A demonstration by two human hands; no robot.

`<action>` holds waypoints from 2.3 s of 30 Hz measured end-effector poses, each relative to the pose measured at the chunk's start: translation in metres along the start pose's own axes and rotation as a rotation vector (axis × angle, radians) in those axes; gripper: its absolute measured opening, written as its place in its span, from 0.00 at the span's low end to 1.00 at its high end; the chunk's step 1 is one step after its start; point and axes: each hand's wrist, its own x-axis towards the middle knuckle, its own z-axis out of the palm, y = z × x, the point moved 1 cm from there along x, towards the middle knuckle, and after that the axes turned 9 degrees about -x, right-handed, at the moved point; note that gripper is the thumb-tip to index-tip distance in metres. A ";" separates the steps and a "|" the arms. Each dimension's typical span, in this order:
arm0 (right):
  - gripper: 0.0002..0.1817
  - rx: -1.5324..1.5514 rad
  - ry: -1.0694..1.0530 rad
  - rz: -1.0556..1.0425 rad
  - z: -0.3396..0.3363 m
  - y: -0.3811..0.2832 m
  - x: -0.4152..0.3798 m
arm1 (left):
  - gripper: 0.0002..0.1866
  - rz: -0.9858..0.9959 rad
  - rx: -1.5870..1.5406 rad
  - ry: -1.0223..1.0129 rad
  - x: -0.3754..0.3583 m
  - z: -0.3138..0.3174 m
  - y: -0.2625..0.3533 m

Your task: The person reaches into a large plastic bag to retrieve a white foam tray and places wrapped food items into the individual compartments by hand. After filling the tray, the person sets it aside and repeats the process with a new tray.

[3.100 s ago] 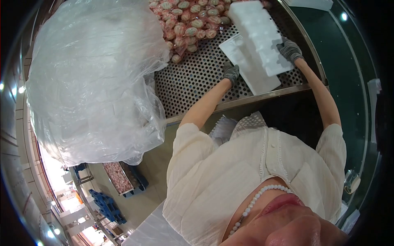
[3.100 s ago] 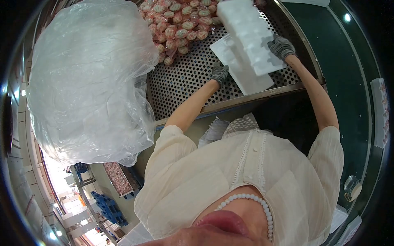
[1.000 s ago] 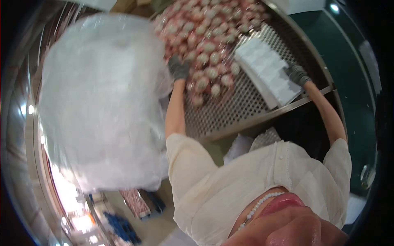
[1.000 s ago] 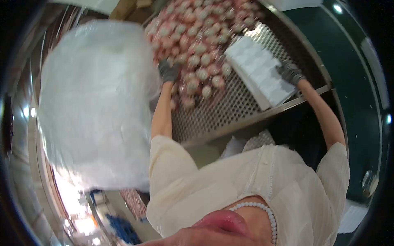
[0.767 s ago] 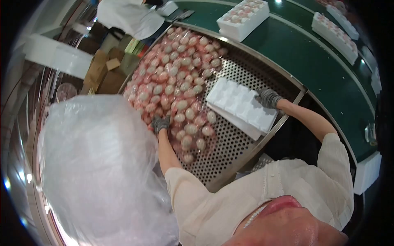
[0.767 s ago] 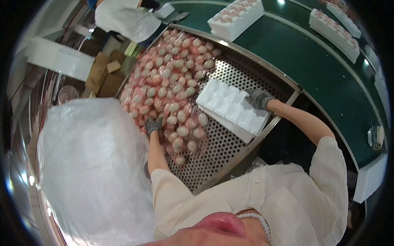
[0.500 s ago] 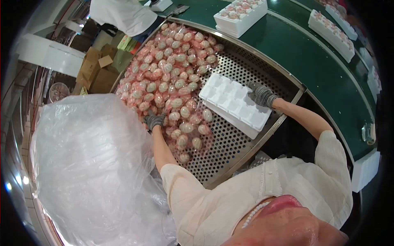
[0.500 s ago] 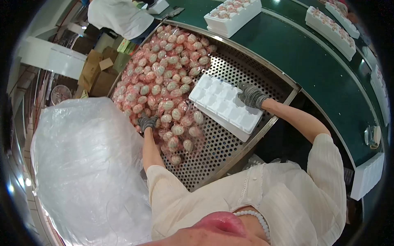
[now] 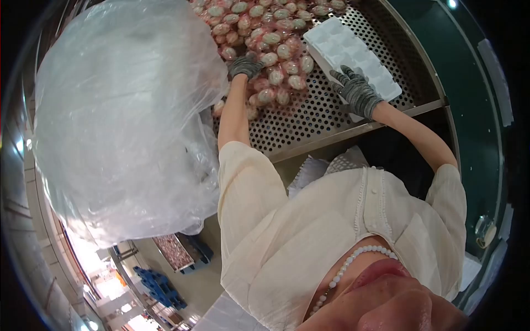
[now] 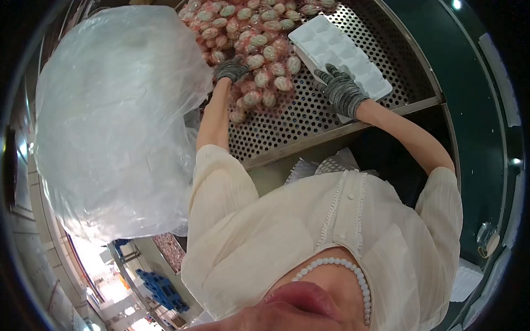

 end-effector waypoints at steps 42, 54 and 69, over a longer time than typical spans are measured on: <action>0.30 0.291 0.308 0.405 0.027 0.045 -0.019 | 0.14 0.590 -1.495 0.351 -0.092 0.046 0.125; 0.21 1.477 0.384 0.406 0.015 0.057 -0.022 | 0.12 0.675 -2.368 -0.176 -0.083 0.056 0.179; 0.07 1.840 0.602 0.559 0.014 0.049 -0.024 | 0.18 0.735 -1.918 0.002 -0.101 0.047 0.195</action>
